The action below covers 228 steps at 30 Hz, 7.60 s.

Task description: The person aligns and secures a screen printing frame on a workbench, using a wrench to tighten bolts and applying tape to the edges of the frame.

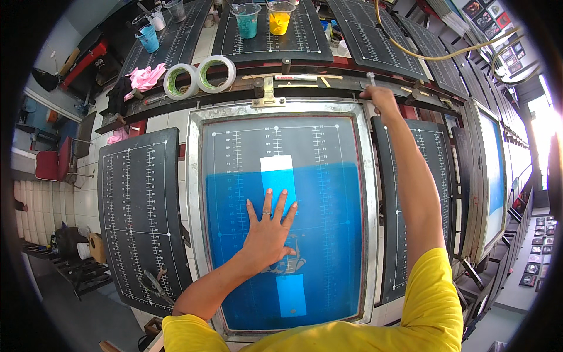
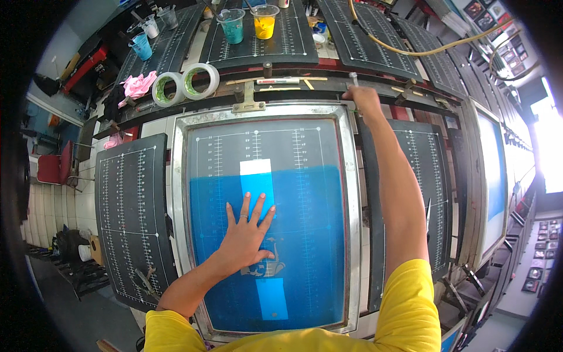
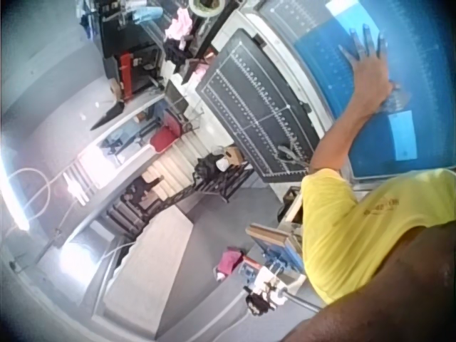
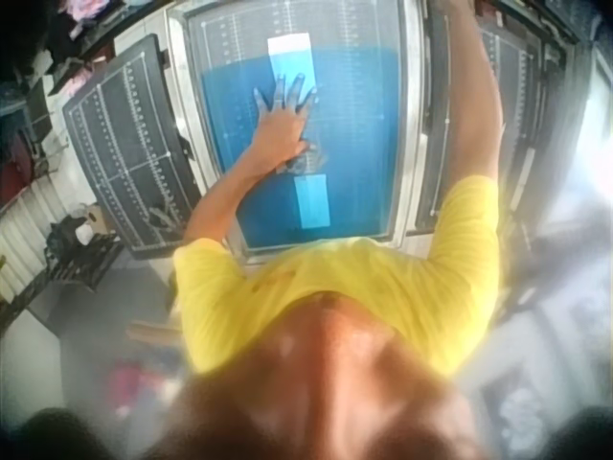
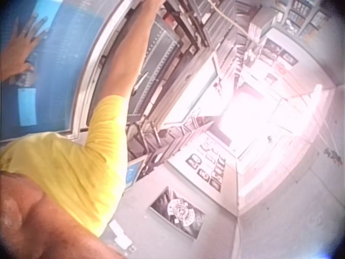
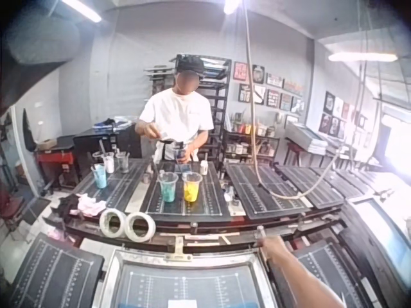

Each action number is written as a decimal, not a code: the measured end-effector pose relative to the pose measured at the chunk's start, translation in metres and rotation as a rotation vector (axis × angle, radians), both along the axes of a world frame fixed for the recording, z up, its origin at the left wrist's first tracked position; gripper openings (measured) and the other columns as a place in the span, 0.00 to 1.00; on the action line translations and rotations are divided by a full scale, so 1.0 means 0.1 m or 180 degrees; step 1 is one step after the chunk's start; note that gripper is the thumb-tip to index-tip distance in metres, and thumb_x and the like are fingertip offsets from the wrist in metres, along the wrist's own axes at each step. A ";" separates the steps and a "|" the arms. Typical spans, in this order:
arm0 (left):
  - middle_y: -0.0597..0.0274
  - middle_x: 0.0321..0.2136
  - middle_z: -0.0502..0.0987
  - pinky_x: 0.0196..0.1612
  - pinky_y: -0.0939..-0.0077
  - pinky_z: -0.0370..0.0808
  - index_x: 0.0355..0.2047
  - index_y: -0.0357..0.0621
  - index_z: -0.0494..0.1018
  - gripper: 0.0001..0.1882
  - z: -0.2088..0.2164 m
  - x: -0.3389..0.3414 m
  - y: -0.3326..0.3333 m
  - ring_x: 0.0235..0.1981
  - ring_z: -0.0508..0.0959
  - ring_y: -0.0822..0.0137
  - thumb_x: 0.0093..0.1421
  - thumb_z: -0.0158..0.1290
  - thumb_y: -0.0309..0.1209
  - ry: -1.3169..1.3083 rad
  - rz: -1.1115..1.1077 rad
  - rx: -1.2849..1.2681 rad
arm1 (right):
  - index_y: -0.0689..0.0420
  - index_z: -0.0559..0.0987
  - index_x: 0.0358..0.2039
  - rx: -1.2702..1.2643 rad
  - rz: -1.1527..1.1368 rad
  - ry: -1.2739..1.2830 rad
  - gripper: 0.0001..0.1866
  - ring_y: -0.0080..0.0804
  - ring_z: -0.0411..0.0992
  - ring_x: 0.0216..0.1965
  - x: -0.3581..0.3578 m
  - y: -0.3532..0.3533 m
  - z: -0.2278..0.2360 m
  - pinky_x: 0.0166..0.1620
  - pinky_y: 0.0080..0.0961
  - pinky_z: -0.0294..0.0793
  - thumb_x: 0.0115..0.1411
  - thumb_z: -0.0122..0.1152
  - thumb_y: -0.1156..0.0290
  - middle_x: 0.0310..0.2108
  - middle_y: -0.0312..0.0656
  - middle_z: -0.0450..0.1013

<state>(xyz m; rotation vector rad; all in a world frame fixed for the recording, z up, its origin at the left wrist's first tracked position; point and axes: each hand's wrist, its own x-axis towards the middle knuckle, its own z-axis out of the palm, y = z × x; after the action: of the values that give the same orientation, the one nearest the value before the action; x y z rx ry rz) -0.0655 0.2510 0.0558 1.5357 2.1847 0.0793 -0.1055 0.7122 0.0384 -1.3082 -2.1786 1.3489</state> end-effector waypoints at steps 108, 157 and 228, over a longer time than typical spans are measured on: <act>0.40 0.65 0.66 0.67 0.63 0.63 0.70 0.41 0.58 0.27 -0.45 0.67 -2.31 0.66 0.66 0.45 0.75 0.34 0.37 -0.0866 0.3208 0.2060 | 0.66 0.79 0.48 0.0697 -0.0176 -0.0005 0.23 0.41 0.74 0.34 3.92 -3.09 -0.33 0.43 0.37 0.72 0.71 0.51 0.56 0.33 0.52 0.77; 0.45 0.37 0.77 0.51 0.62 0.69 0.40 0.27 0.73 0.32 -0.54 0.52 -2.28 0.42 0.74 0.58 0.74 0.34 0.50 -0.1314 0.3757 0.1701 | 0.67 0.78 0.32 -0.0093 -0.0159 0.0398 0.29 0.25 0.62 0.27 3.72 -2.62 -0.57 0.35 0.31 0.65 0.70 0.53 0.48 0.21 0.37 0.65; 0.36 0.39 0.78 0.52 0.57 0.69 0.41 0.24 0.74 0.35 -0.64 0.45 -2.35 0.44 0.78 0.47 0.74 0.32 0.50 -0.1181 0.3607 0.1605 | 0.62 0.68 0.18 0.0205 -0.0214 0.0251 0.32 0.24 0.55 0.22 3.74 -2.61 -0.64 0.27 0.32 0.58 0.68 0.55 0.47 0.16 0.33 0.57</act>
<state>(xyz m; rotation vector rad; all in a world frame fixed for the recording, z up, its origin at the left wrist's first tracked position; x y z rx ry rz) -0.0208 0.0163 -0.0082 0.2148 2.4982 1.2156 0.2681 0.4512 -0.0253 -1.2708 -2.0890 1.2725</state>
